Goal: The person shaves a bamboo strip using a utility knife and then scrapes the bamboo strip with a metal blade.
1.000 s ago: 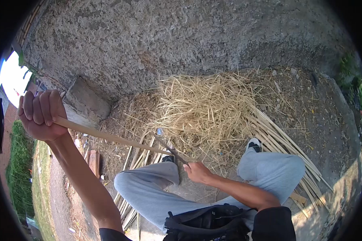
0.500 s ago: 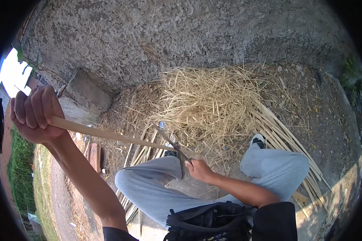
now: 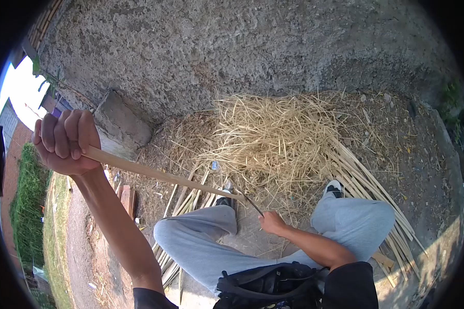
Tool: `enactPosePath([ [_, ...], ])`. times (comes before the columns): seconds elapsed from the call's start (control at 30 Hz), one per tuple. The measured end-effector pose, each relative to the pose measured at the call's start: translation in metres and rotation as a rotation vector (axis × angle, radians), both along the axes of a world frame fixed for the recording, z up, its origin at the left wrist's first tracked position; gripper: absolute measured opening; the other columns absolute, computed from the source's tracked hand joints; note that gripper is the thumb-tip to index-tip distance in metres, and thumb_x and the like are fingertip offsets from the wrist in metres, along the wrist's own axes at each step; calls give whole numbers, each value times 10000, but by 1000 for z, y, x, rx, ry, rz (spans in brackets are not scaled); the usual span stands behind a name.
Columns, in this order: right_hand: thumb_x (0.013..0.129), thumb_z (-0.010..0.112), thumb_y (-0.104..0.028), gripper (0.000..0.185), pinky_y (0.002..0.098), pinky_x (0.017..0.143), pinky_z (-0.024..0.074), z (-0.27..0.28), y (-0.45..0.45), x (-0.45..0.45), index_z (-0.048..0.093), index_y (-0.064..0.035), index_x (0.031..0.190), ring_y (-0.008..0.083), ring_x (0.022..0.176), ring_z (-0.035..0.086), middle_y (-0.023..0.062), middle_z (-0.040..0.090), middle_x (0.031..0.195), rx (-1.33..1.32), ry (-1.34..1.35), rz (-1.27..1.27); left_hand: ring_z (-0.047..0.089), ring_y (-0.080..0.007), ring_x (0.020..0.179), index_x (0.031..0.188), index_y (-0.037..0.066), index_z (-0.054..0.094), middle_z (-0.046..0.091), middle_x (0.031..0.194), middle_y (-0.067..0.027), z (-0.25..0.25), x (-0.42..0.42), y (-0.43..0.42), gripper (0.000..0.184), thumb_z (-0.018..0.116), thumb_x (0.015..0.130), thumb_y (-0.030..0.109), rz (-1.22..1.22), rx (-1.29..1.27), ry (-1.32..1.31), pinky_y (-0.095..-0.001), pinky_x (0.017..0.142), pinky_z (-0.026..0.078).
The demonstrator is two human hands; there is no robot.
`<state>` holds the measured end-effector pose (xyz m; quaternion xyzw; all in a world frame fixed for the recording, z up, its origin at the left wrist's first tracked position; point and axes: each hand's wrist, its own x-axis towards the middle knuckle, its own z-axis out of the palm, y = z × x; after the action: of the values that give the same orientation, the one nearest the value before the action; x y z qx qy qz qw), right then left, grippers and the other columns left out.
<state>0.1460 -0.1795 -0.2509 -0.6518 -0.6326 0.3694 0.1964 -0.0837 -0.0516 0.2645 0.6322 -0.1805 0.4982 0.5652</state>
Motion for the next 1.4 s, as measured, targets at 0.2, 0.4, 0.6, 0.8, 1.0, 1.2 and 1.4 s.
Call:
enactPosePath([
  [0.2, 971, 476, -346, 435, 465, 527, 478, 73, 13, 5, 579, 33, 784, 321, 498, 610, 146, 568, 543, -226, 49, 49, 238, -120, 325, 537, 192, 311, 244, 357, 34, 4, 12, -3, 483, 309, 1014, 274, 324, -111, 47, -273, 339, 301],
  [0.4, 997, 446, -314, 415, 437, 491, 487, 232, 1, 0, 537, 42, 804, 291, 446, 606, 121, 517, 479, -214, 221, 108, 273, -136, 349, 546, 190, 310, 249, 362, 24, 7, 10, 1, 458, 322, 998, 266, 204, -102, 90, -276, 365, 311],
  [0.6, 1026, 426, -298, 395, 356, 449, 375, 291, -13, -14, 581, 30, 870, 174, 413, 483, 59, 475, 482, 263, 362, 154, 344, -132, 375, 610, 146, 349, 346, 434, -22, 20, 39, -25, 390, 306, 971, 288, 341, -154, 207, -266, 377, 332],
  [0.8, 1043, 395, -241, 387, 339, 449, 331, 378, -10, -18, 634, 56, 978, 110, 428, 420, 24, 455, 493, 389, 612, 126, 254, -112, 376, 607, 129, 314, 302, 458, -21, 17, 70, -39, 366, 337, 931, 298, 620, -282, 172, -271, 366, 260],
  [1.0, 1052, 387, -263, 367, 295, 438, 366, 372, -15, -13, 613, 18, 982, 80, 427, 448, -17, 427, 510, 112, 398, 67, 213, -108, 380, 586, 137, 306, 255, 443, 3, 9, 89, -41, 369, 399, 921, 260, 924, -329, -129, -276, 370, 199],
  [1.2, 1037, 381, -233, 352, 365, 390, 362, 411, -18, 0, 607, 4, 907, 131, 393, 460, 18, 434, 496, 232, 388, 91, 258, -96, 408, 600, 111, 325, 299, 491, -11, 6, 102, -43, 357, 399, 922, 247, 903, -258, -128, -271, 380, 199],
  [1.4, 1033, 413, -263, 349, 343, 398, 365, 352, -4, 15, 615, -6, 912, 104, 426, 451, 22, 466, 551, 206, 182, 150, 269, -102, 413, 616, 102, 336, 304, 505, -15, 6, 103, -46, 344, 411, 918, 248, 885, -251, -109, -273, 391, 215],
])
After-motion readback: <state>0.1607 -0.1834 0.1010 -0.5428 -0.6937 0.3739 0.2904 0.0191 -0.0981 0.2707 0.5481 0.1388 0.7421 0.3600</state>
